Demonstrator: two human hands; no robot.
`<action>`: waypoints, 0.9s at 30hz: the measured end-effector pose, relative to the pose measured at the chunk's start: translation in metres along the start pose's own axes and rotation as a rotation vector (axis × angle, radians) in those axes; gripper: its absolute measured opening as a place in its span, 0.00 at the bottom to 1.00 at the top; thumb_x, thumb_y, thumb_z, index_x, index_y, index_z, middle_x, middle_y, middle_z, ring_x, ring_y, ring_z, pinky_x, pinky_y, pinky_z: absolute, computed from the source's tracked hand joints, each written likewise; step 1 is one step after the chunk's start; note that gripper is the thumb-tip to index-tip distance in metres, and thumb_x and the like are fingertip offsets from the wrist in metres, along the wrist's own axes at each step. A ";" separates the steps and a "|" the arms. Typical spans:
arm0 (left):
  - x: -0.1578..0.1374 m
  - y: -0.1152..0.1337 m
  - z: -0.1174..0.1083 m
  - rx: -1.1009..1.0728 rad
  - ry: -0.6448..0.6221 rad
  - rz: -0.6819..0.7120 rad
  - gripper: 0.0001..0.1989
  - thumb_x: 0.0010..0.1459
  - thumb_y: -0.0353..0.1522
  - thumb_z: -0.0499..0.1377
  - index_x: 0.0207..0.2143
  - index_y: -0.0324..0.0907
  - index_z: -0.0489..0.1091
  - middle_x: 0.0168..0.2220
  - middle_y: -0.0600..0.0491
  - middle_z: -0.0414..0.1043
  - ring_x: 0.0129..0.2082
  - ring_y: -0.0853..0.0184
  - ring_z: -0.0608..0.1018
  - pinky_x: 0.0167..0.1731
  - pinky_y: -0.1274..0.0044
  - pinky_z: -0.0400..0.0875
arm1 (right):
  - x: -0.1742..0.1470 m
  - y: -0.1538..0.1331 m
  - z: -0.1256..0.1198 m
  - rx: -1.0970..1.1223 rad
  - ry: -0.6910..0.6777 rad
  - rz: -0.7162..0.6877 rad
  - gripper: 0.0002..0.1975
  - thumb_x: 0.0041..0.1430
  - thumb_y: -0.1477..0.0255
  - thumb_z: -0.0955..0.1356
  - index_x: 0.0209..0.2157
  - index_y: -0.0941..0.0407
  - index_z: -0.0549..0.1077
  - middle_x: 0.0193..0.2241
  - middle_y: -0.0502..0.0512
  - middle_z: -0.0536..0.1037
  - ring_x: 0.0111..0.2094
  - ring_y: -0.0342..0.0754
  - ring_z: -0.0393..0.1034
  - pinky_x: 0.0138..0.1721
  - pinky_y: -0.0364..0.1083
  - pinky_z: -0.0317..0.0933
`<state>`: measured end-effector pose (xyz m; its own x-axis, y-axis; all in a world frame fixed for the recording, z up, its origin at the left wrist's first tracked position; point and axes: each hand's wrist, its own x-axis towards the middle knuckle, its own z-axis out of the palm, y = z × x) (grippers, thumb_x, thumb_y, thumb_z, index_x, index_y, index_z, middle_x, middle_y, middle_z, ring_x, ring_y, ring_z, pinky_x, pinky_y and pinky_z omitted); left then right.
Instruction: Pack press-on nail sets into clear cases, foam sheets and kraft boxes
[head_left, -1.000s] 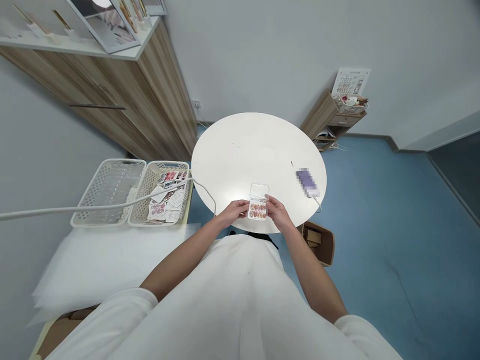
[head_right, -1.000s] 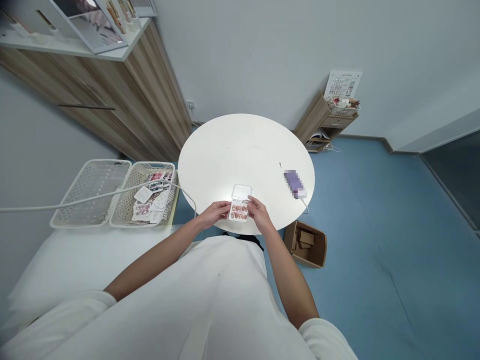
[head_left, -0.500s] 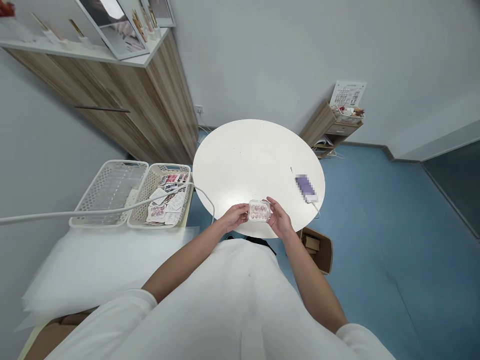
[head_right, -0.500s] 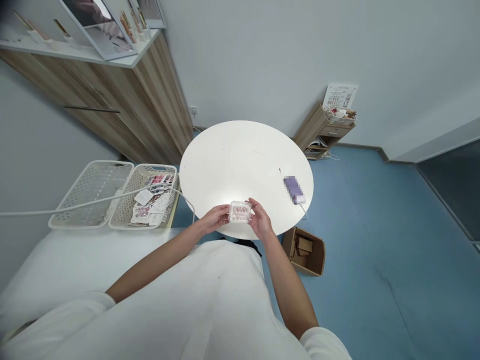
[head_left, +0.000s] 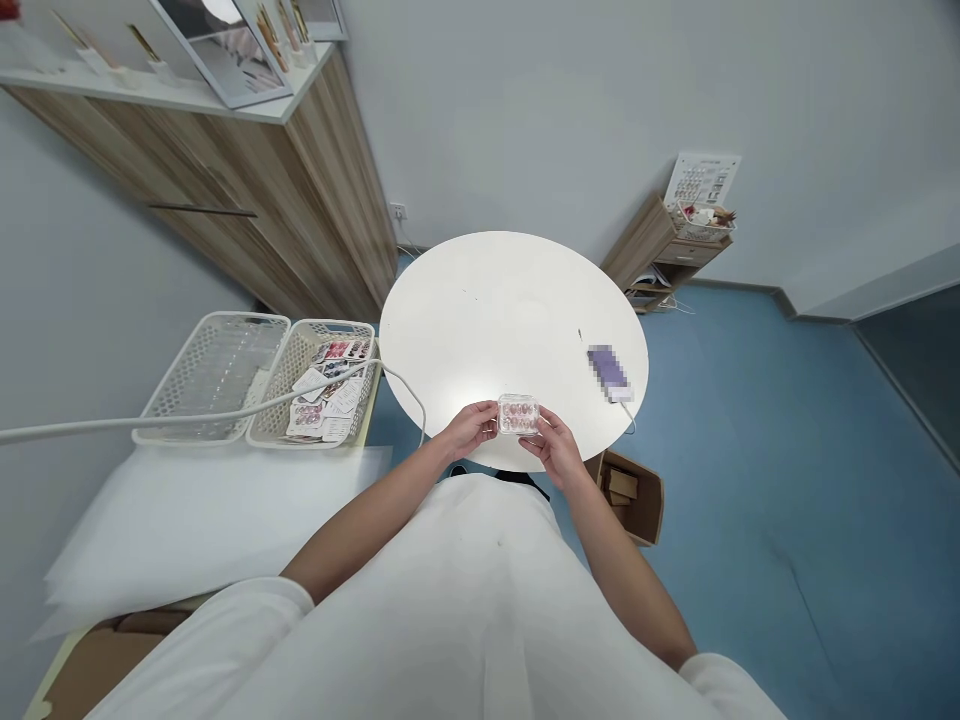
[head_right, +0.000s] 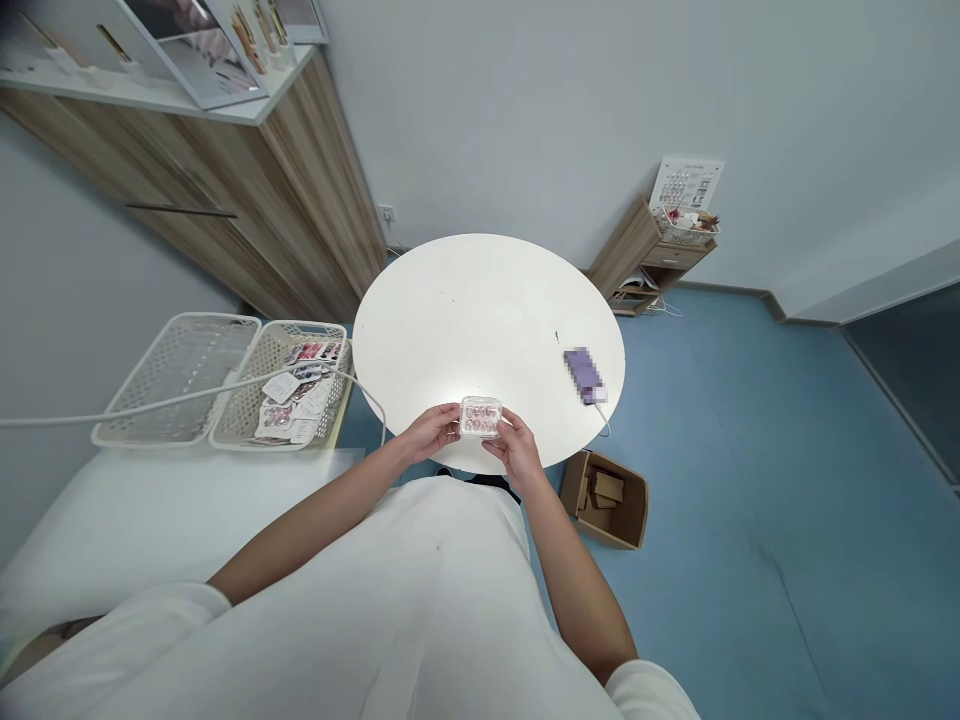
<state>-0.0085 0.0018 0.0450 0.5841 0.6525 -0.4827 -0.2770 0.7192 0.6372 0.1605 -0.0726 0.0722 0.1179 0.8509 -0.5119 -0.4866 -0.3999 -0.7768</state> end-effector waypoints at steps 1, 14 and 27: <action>0.001 -0.001 0.002 0.003 0.009 0.000 0.11 0.46 0.35 0.65 0.32 0.39 0.72 0.31 0.52 0.70 0.27 0.75 0.71 0.31 0.80 0.64 | 0.002 -0.001 -0.002 -0.005 0.003 -0.003 0.22 0.47 0.65 0.71 0.46 0.50 0.67 0.36 0.51 0.77 0.34 0.45 0.73 0.43 0.50 0.67; 0.018 -0.015 0.054 0.109 0.085 -0.025 0.26 0.48 0.43 0.62 0.50 0.47 0.64 0.46 0.47 0.68 0.38 0.68 0.74 0.37 0.75 0.66 | 0.014 -0.021 -0.044 0.004 0.071 -0.063 0.23 0.45 0.65 0.72 0.44 0.50 0.66 0.37 0.51 0.77 0.38 0.47 0.73 0.42 0.50 0.68; 0.030 -0.035 0.088 0.503 0.167 0.084 0.28 0.46 0.40 0.64 0.49 0.39 0.65 0.32 0.47 0.75 0.38 0.62 0.76 0.42 0.70 0.63 | 0.028 -0.040 -0.089 -0.115 0.000 0.023 0.21 0.43 0.66 0.72 0.43 0.49 0.71 0.40 0.51 0.71 0.43 0.46 0.68 0.42 0.48 0.69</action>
<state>0.0858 -0.0248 0.0608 0.4346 0.7618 -0.4804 0.1065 0.4862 0.8673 0.2598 -0.0631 0.0560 0.1077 0.8409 -0.5303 -0.3865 -0.4561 -0.8017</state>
